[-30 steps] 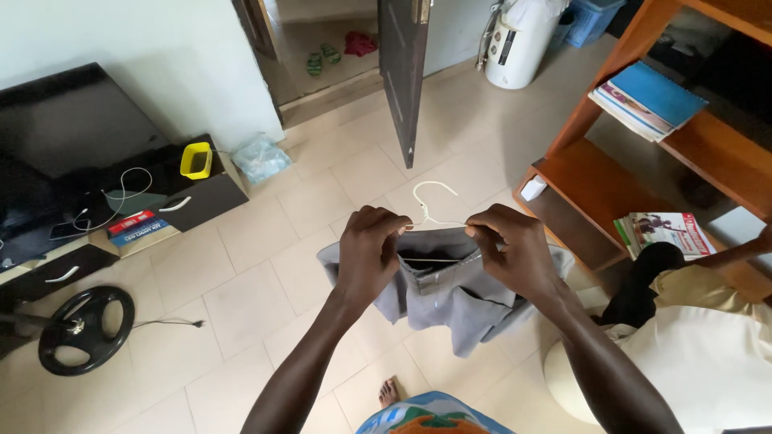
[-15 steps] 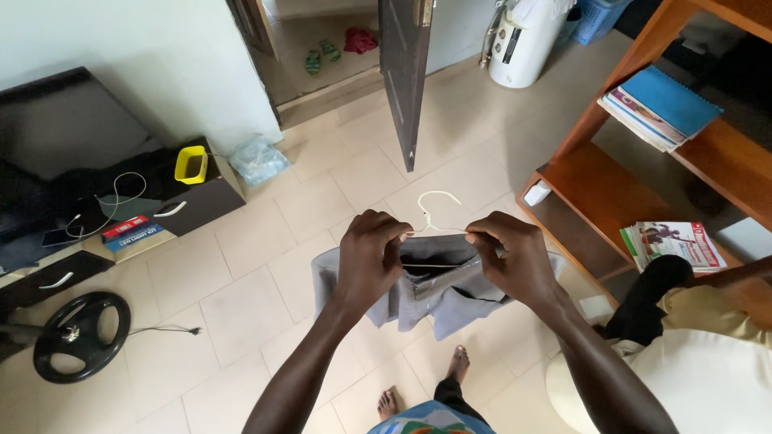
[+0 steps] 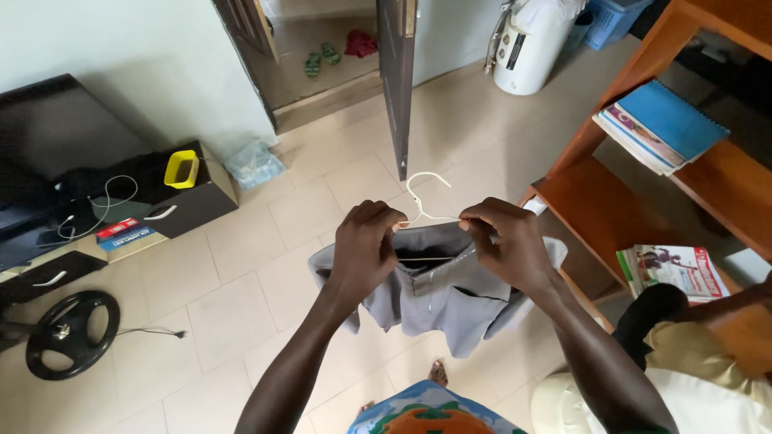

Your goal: Putting a grey long-sleeved shirt onto a white plastic hanger.

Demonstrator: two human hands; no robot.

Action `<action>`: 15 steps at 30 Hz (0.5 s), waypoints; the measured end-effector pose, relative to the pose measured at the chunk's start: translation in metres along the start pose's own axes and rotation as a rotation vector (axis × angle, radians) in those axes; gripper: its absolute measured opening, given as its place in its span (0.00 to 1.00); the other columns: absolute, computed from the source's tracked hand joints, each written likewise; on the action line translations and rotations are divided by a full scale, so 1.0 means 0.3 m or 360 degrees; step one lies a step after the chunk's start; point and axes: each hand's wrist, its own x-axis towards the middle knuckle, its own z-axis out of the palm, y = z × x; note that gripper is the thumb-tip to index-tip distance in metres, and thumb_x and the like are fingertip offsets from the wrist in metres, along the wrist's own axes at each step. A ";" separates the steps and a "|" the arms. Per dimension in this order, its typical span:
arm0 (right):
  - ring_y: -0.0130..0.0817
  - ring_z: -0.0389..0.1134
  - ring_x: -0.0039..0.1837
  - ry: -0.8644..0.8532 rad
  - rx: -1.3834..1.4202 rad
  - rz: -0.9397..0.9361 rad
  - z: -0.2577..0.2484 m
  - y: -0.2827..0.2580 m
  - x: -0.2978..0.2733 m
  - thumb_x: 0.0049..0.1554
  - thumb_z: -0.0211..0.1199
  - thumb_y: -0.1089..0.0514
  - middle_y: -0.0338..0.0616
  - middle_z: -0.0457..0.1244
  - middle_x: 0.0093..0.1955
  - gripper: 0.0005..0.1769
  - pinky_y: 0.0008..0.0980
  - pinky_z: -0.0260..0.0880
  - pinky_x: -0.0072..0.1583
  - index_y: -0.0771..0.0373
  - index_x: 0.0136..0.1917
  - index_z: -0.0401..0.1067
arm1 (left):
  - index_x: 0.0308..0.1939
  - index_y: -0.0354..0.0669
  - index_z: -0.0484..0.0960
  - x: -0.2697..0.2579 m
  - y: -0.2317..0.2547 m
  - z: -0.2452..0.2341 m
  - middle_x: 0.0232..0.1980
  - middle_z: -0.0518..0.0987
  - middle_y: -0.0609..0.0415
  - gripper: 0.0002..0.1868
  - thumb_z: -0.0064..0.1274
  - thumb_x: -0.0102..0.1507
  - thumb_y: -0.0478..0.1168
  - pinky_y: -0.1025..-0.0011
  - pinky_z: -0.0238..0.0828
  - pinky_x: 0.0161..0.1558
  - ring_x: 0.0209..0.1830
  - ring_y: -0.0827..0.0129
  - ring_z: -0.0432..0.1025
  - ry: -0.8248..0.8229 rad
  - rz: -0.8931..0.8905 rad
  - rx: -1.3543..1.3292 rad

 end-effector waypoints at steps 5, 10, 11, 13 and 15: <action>0.30 0.69 0.36 -0.0006 -0.0040 -0.0006 -0.079 0.109 0.013 0.54 0.66 0.71 0.44 0.69 0.41 0.08 0.28 0.66 0.35 0.65 0.47 0.76 | 0.41 0.40 0.79 0.078 0.023 0.114 0.38 0.78 0.50 0.21 0.53 0.44 0.25 0.59 0.68 0.44 0.43 0.53 0.72 -0.0149 -0.0004 0.0070; 0.30 0.69 0.35 0.0035 -0.0032 0.0063 -0.140 0.194 0.006 0.54 0.66 0.72 0.44 0.70 0.41 0.07 0.29 0.67 0.35 0.65 0.46 0.76 | 0.41 0.41 0.77 0.128 0.021 0.227 0.39 0.78 0.51 0.21 0.55 0.44 0.26 0.59 0.68 0.45 0.44 0.53 0.72 -0.0230 0.0045 0.0088; 0.30 0.70 0.36 0.0040 -0.0045 0.0073 -0.147 0.211 0.007 0.53 0.66 0.72 0.45 0.70 0.41 0.08 0.29 0.68 0.36 0.65 0.46 0.76 | 0.41 0.41 0.76 0.136 0.015 0.248 0.40 0.78 0.51 0.21 0.56 0.44 0.26 0.59 0.69 0.45 0.44 0.54 0.72 -0.0232 0.0051 0.0067; 0.30 0.71 0.37 0.0040 -0.0058 0.0085 -0.161 0.241 0.009 0.53 0.65 0.72 0.45 0.70 0.41 0.08 0.29 0.69 0.36 0.65 0.46 0.76 | 0.40 0.42 0.76 0.151 0.007 0.281 0.40 0.78 0.52 0.21 0.57 0.44 0.26 0.59 0.69 0.45 0.44 0.54 0.72 -0.0234 0.0052 0.0044; 0.33 0.72 0.39 0.0007 -0.0098 0.0115 -0.172 0.265 0.012 0.51 0.64 0.73 0.46 0.71 0.42 0.10 0.30 0.70 0.37 0.65 0.46 0.77 | 0.39 0.42 0.76 0.166 0.001 0.303 0.40 0.79 0.52 0.21 0.58 0.43 0.27 0.59 0.69 0.45 0.44 0.54 0.73 -0.0257 0.0053 0.0029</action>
